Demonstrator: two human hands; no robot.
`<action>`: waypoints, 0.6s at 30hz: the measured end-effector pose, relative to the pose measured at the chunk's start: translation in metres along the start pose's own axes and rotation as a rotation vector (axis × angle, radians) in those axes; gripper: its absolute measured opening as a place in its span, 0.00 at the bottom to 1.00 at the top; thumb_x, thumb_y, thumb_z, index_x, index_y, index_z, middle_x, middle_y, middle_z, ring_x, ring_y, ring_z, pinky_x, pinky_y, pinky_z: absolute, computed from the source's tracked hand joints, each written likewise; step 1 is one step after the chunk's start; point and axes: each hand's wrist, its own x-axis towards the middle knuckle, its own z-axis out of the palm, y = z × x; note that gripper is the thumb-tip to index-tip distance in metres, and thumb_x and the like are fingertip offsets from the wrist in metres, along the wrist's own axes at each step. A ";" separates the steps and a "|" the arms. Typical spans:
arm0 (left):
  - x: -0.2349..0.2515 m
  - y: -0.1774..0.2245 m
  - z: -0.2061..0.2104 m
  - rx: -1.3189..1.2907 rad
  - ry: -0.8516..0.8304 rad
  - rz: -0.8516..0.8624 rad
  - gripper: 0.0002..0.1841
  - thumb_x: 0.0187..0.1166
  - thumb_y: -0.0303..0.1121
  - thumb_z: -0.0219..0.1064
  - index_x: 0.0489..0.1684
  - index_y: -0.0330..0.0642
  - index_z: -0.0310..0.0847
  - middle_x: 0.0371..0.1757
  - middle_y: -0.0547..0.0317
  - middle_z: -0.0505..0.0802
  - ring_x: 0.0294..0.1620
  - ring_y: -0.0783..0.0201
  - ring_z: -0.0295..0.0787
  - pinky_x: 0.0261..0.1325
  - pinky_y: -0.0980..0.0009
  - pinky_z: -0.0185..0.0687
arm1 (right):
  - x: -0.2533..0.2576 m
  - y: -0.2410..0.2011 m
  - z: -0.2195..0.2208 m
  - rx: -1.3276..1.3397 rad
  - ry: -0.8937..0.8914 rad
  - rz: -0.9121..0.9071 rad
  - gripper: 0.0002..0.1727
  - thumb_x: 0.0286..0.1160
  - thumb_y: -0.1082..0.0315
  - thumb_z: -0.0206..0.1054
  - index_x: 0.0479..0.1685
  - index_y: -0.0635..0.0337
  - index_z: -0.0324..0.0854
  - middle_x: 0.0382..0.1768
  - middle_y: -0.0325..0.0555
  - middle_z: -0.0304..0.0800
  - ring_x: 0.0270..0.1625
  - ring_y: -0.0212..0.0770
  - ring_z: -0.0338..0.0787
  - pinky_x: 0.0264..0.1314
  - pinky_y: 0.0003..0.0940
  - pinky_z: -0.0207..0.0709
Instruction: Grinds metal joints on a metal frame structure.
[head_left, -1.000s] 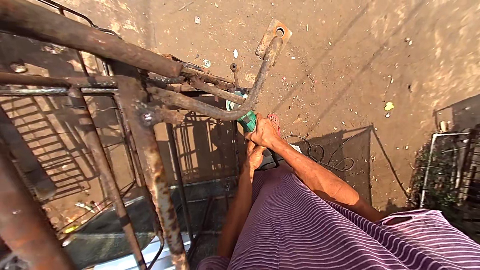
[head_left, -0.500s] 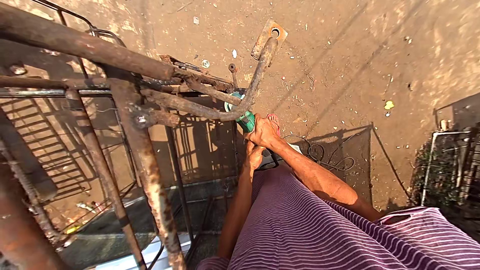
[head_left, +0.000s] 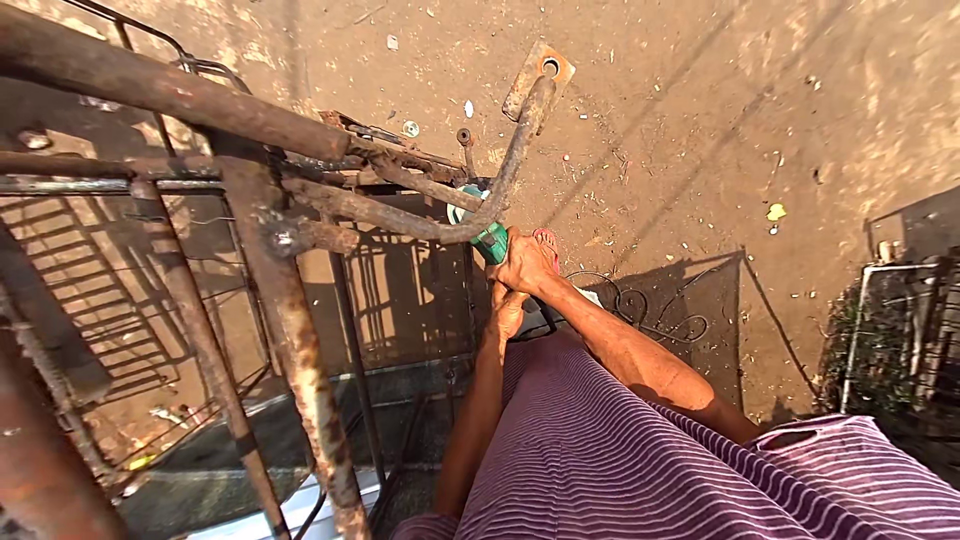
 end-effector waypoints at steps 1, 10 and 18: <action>0.000 0.002 0.000 0.002 0.005 0.003 0.30 0.67 0.39 0.81 0.69 0.51 0.74 0.54 0.68 0.92 0.54 0.71 0.89 0.61 0.66 0.86 | 0.000 -0.002 -0.001 -0.007 -0.007 0.003 0.42 0.49 0.41 0.82 0.62 0.59 0.76 0.42 0.53 0.92 0.46 0.55 0.93 0.47 0.60 0.85; 0.001 -0.003 0.000 0.003 -0.005 0.010 0.31 0.65 0.42 0.84 0.67 0.48 0.77 0.53 0.65 0.92 0.54 0.69 0.89 0.61 0.64 0.87 | -0.002 0.002 -0.002 0.003 -0.007 0.005 0.43 0.48 0.41 0.82 0.64 0.59 0.76 0.42 0.54 0.92 0.47 0.56 0.93 0.48 0.61 0.85; -0.001 -0.002 0.008 0.015 0.062 -0.011 0.42 0.59 0.43 0.85 0.76 0.45 0.67 0.59 0.62 0.89 0.59 0.69 0.87 0.64 0.64 0.85 | -0.008 0.004 -0.004 0.036 0.017 -0.019 0.42 0.50 0.43 0.84 0.62 0.60 0.76 0.38 0.56 0.90 0.42 0.58 0.93 0.40 0.63 0.84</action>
